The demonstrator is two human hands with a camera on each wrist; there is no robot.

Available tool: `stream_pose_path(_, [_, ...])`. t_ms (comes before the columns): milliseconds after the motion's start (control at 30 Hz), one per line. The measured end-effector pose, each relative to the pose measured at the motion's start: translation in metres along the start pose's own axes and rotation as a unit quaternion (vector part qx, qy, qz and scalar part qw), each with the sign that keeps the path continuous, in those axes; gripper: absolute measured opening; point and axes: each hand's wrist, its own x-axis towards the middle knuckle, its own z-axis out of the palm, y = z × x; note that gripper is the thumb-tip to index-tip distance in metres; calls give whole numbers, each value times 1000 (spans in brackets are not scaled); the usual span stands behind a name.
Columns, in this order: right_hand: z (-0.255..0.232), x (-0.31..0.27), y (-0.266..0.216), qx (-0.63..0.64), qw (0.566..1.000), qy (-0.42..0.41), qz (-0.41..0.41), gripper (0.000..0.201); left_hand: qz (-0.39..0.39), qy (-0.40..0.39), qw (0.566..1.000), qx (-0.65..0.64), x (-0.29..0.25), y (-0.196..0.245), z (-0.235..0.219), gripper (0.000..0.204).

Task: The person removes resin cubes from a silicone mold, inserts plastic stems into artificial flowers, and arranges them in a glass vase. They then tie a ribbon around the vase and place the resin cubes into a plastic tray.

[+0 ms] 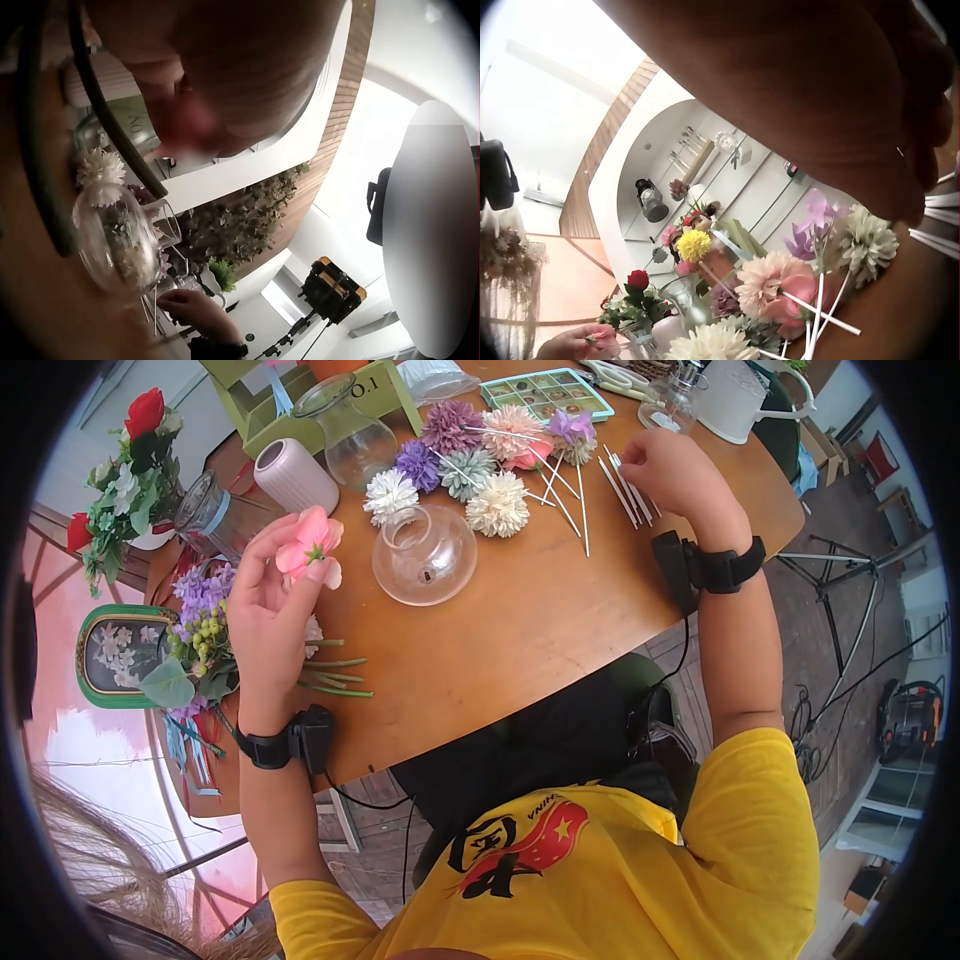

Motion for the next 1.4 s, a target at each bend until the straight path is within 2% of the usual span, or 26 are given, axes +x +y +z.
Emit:
stream_pose_path(400, [8, 27, 17, -104, 994, -31, -15, 19, -21, 39, 995, -91, 2, -1, 5, 52])
stream_pose_path(567, [6, 31, 9, -114, 991, -64, -4, 21, -30, 37, 992, -113, 1, -4, 6, 53])
stream_pose_path(667, [14, 34, 19, -119, 992, -30, -38, 26, -33, 34, 992, -113, 0, -4, 8, 52])
stream_pose_path(867, [12, 35, 19, -145, 988, -47, -24, 26, -29, 36, 993, -111, 0, -4, 8, 51])
stream_pose_path(967, [-1, 30, 10, -114, 993, -41, -7, 22, -14, 32, 994, -106, 0, -6, 8, 48])
stream_pose_path(1067, [-12, 25, 1, -9, 974, 156, -162, 26, -23, 32, 993, -111, -1, -5, 7, 46])
stream_pose_path(1133, [-22, 14, -27, 92, 955, 199, -200, 19, -35, 34, 991, -121, -1, -3, 8, 44])
stream_pose_path(1233, [-26, -18, -87, 318, 898, 117, -281, 15, -46, 33, 990, -130, -1, 1, 10, 41])
stream_pose_path(1333, [-13, -42, -136, 344, 848, 94, -391, 13, -37, 31, 991, -123, -1, 0, 10, 39])
stream_pose_path(1400, [-3, -44, -149, 318, 825, 60, -464, 12, -23, 39, 992, -114, -1, -3, 11, 39])
